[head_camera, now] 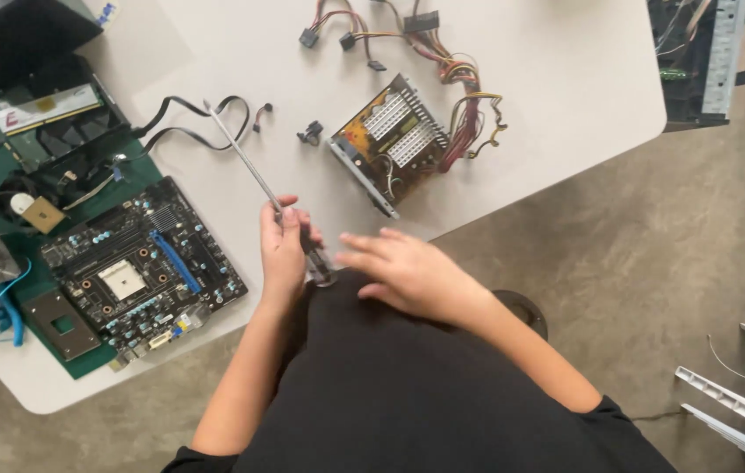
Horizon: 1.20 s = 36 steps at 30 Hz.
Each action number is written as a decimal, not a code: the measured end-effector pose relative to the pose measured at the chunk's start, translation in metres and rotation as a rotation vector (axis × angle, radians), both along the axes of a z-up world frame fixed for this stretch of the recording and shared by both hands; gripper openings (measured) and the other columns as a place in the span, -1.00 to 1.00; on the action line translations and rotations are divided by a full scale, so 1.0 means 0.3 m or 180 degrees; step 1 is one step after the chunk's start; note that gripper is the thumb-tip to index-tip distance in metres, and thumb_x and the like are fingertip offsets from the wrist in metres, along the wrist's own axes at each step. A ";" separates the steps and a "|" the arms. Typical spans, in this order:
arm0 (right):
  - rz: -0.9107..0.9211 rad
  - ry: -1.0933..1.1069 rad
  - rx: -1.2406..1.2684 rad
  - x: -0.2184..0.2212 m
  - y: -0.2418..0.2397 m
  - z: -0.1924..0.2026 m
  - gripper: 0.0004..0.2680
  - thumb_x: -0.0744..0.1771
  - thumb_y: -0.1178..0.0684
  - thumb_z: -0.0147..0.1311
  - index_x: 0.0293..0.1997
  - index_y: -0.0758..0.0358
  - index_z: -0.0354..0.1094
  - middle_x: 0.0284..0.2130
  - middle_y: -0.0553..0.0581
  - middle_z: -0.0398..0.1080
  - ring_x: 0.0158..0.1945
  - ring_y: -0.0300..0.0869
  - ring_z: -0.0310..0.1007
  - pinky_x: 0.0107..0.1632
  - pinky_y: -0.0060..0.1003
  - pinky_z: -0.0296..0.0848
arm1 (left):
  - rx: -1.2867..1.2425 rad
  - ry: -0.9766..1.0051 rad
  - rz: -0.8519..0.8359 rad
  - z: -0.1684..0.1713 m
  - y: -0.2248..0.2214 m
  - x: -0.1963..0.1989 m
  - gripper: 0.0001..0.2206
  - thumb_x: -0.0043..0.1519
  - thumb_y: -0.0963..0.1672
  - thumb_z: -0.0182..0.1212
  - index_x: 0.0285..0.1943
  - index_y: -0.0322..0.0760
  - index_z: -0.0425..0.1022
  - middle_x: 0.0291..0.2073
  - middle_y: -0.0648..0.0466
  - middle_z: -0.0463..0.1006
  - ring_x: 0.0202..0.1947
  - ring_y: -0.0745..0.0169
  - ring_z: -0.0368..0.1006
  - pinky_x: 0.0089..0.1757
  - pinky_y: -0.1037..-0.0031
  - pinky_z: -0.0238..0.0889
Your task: Removing the fan and internal components from a computer power supply unit using a screwdriver.
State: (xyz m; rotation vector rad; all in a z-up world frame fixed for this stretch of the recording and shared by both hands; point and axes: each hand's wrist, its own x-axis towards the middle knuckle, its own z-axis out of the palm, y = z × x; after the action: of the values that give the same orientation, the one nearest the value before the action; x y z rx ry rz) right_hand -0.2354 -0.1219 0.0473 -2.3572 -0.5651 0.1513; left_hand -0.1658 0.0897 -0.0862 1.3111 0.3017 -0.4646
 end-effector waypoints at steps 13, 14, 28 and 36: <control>-0.0887 0.0939 -0.1061 -0.077 -0.194 -0.164 -0.61 0.35 -0.07 0.27 0.34 -0.01 0.30 0.05 -0.01 0.51 0.07 -0.06 0.62 0.18 -0.04 0.55 | 0.4723 -0.1413 -0.0965 -0.317 0.227 0.023 -0.58 0.17 0.06 0.34 0.16 -0.01 0.41 -0.15 0.18 0.45 -0.09 0.10 0.52 -0.26 0.19 0.55; -0.1063 0.1195 -0.1125 -0.095 -0.208 -0.176 -0.64 0.37 -0.09 0.22 0.33 -0.04 0.31 0.06 -0.04 0.51 0.10 -0.10 0.61 0.19 -0.10 0.55 | 0.4946 -0.1520 -0.1040 -0.312 0.225 0.034 -0.56 0.15 0.07 0.35 0.17 -0.01 0.42 -0.16 0.18 0.45 -0.11 0.10 0.52 -0.29 0.19 0.55; -0.1657 0.2553 -0.0714 -0.197 -0.568 -0.233 -0.65 0.40 -0.11 0.15 0.37 -0.02 0.31 0.24 0.07 0.48 0.27 -0.05 0.52 0.25 -0.01 0.51 | 0.4934 -0.2093 -0.1380 -0.356 -0.177 0.412 -0.60 0.25 0.03 0.43 0.27 0.07 0.53 -0.05 0.02 0.53 -0.13 -0.19 0.61 -0.18 -0.02 0.41; -0.2501 0.2439 0.1869 -0.029 -0.628 -0.516 -0.42 0.42 -0.32 0.12 0.55 0.24 0.09 0.43 0.34 0.24 0.49 0.14 0.22 0.39 0.08 0.36 | 0.4668 -0.1356 -0.0538 -0.333 -0.242 0.279 -0.82 0.27 -0.11 0.39 0.00 -0.01 0.51 -0.08 0.15 0.45 -0.14 -0.07 0.62 -0.18 0.03 0.53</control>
State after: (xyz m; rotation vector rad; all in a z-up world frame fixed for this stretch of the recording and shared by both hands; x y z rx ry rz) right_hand -0.2442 -0.3102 -0.1077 -1.6062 0.6099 0.4241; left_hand -0.0822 0.0171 -0.1862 2.8250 0.1403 -0.0100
